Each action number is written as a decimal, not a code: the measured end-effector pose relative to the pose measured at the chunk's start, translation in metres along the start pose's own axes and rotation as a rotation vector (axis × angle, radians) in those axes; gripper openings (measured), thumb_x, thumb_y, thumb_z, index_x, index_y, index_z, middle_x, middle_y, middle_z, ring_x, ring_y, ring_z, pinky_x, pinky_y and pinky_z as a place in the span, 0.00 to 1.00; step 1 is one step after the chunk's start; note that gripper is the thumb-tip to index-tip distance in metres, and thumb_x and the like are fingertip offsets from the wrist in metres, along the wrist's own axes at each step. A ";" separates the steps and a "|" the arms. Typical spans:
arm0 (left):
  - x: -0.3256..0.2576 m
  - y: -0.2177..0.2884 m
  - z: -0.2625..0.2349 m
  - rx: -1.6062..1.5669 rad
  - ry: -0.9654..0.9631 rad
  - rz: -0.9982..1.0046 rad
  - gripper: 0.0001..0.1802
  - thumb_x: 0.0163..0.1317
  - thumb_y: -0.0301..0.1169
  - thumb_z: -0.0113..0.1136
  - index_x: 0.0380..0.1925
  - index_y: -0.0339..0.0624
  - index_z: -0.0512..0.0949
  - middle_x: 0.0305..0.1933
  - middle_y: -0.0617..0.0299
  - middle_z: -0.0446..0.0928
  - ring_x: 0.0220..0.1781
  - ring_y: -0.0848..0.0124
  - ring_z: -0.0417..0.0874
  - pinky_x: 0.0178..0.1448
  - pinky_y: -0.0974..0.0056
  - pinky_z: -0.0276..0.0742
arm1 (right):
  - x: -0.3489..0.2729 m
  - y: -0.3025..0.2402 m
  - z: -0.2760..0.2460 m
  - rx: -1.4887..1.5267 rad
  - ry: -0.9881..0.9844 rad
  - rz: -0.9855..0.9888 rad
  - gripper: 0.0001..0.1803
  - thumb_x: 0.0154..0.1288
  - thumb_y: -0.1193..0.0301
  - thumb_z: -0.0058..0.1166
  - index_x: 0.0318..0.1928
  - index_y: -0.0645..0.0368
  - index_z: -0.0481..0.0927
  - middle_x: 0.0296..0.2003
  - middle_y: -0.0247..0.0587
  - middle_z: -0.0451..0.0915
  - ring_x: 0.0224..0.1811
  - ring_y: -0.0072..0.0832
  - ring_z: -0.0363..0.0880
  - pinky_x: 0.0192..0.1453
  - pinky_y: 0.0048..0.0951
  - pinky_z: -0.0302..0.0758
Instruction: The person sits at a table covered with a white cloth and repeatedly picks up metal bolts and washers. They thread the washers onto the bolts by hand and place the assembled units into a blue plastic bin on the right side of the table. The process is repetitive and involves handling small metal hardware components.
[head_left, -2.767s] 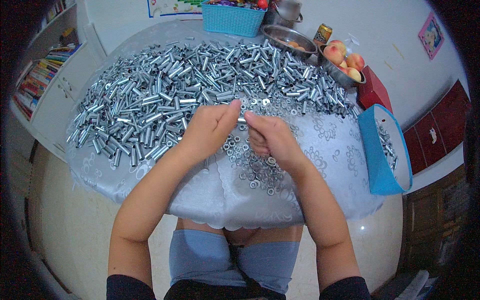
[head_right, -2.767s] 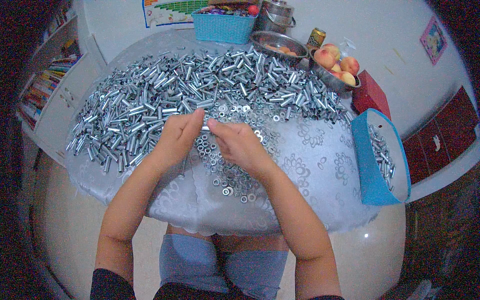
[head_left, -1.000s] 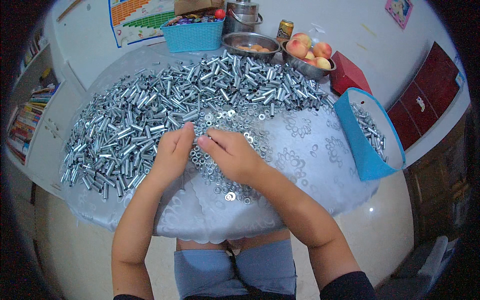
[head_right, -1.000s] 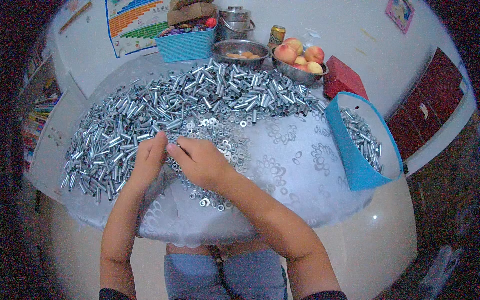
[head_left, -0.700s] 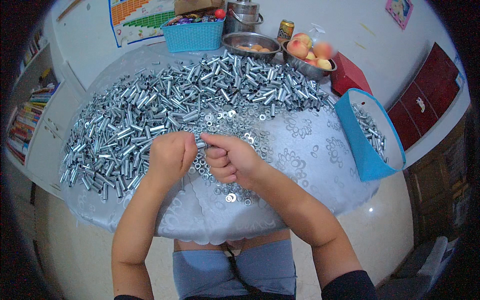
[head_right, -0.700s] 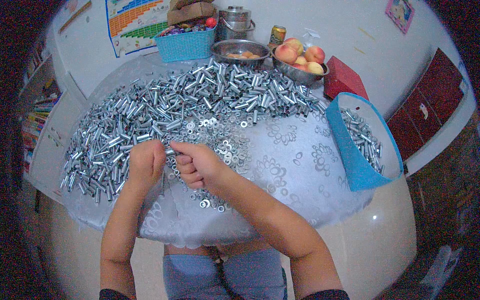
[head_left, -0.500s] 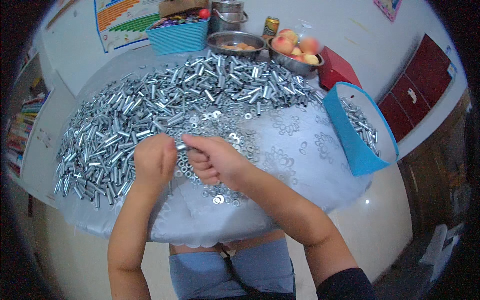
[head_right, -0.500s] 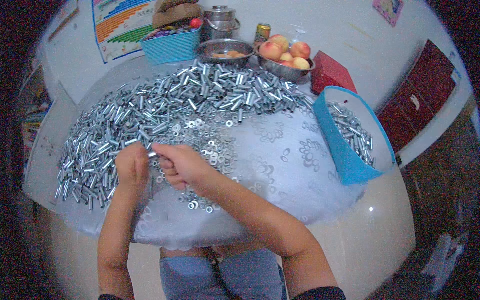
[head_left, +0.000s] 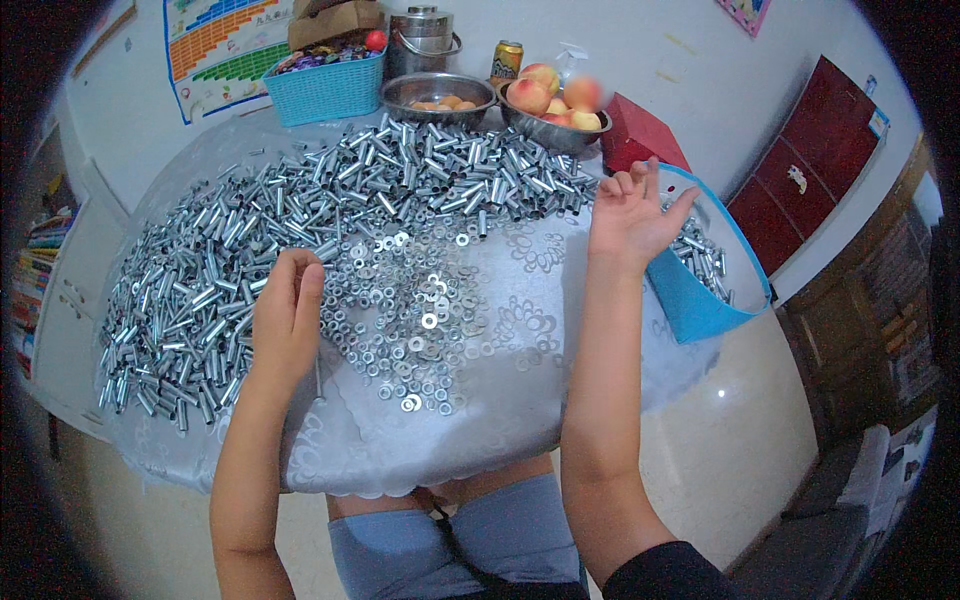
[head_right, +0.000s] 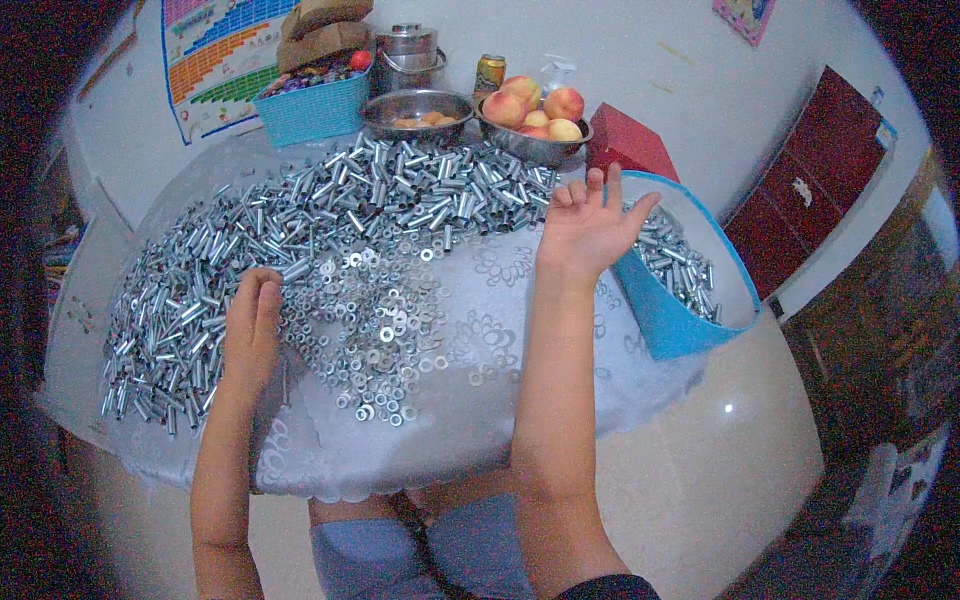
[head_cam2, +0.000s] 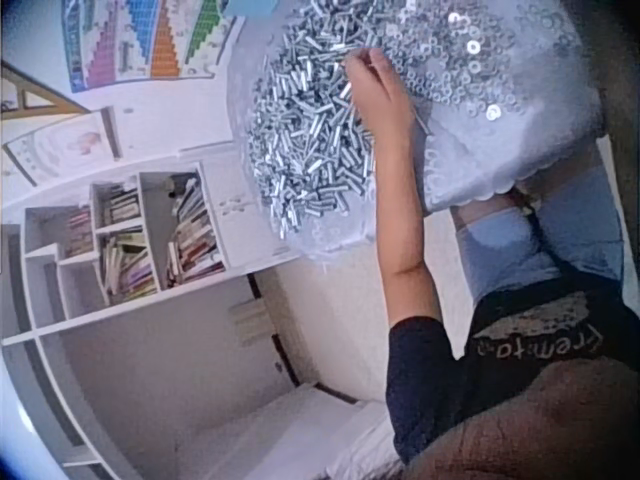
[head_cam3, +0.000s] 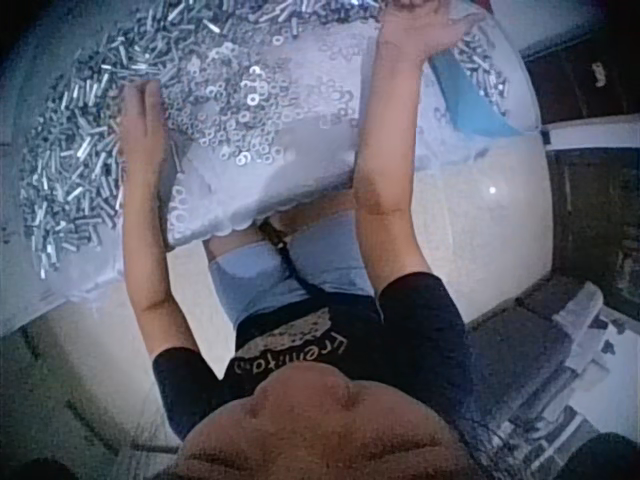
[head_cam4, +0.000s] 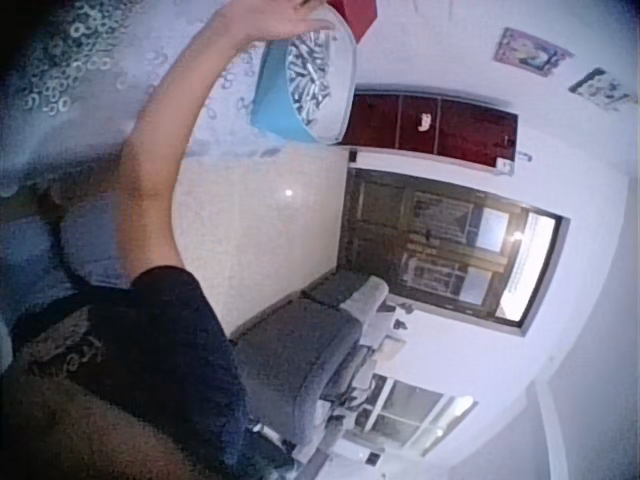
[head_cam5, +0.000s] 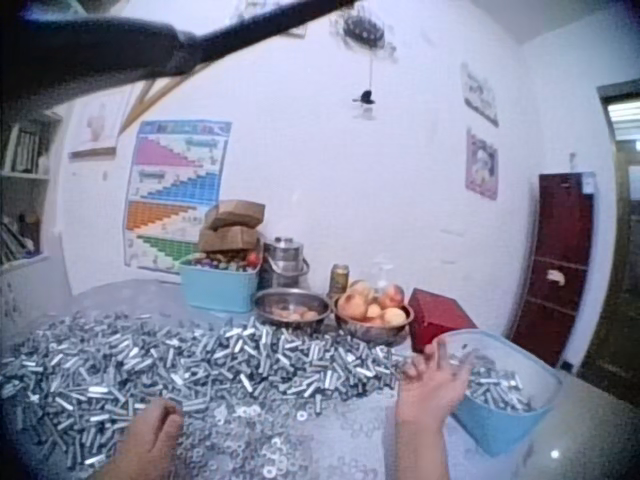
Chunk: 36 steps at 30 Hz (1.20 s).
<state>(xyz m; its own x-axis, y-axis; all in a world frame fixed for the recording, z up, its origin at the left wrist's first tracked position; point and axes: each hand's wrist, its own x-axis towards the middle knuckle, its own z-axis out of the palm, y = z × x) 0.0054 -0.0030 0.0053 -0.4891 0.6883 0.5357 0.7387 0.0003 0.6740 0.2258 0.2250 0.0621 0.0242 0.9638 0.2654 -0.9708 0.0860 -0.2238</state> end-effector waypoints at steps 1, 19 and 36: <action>0.000 0.003 0.000 -0.014 -0.018 -0.037 0.15 0.64 0.39 0.43 0.36 0.36 0.68 0.30 0.57 0.72 0.31 0.71 0.72 0.37 0.67 0.67 | 0.005 0.000 -0.009 0.044 0.034 0.063 0.27 0.59 0.43 0.41 0.30 0.58 0.71 0.18 0.30 0.65 0.17 0.20 0.58 0.20 0.20 0.58; 0.013 -0.042 -0.039 0.372 0.093 -0.059 0.09 0.59 0.30 0.47 0.36 0.38 0.72 0.36 0.51 0.74 0.39 0.55 0.75 0.43 0.57 0.69 | -0.037 0.071 -0.024 -0.082 0.163 0.845 0.08 0.61 0.67 0.43 0.27 0.54 0.68 0.18 0.26 0.61 0.17 0.18 0.55 0.20 0.20 0.53; 0.010 -0.042 -0.049 0.268 -0.174 -0.359 0.14 0.52 0.32 0.46 0.34 0.37 0.76 0.33 0.50 0.77 0.36 0.58 0.78 0.43 0.61 0.71 | -0.108 0.094 0.004 -0.901 -0.512 0.528 0.07 0.61 0.69 0.48 0.30 0.60 0.73 0.17 0.25 0.67 0.18 0.11 0.60 0.20 0.15 0.57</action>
<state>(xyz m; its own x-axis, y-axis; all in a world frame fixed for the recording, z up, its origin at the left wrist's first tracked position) -0.0530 -0.0317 0.0069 -0.6670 0.7219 0.1843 0.6421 0.4314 0.6337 0.1312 0.1277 0.0162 -0.6318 0.7362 0.2426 -0.3056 0.0510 -0.9508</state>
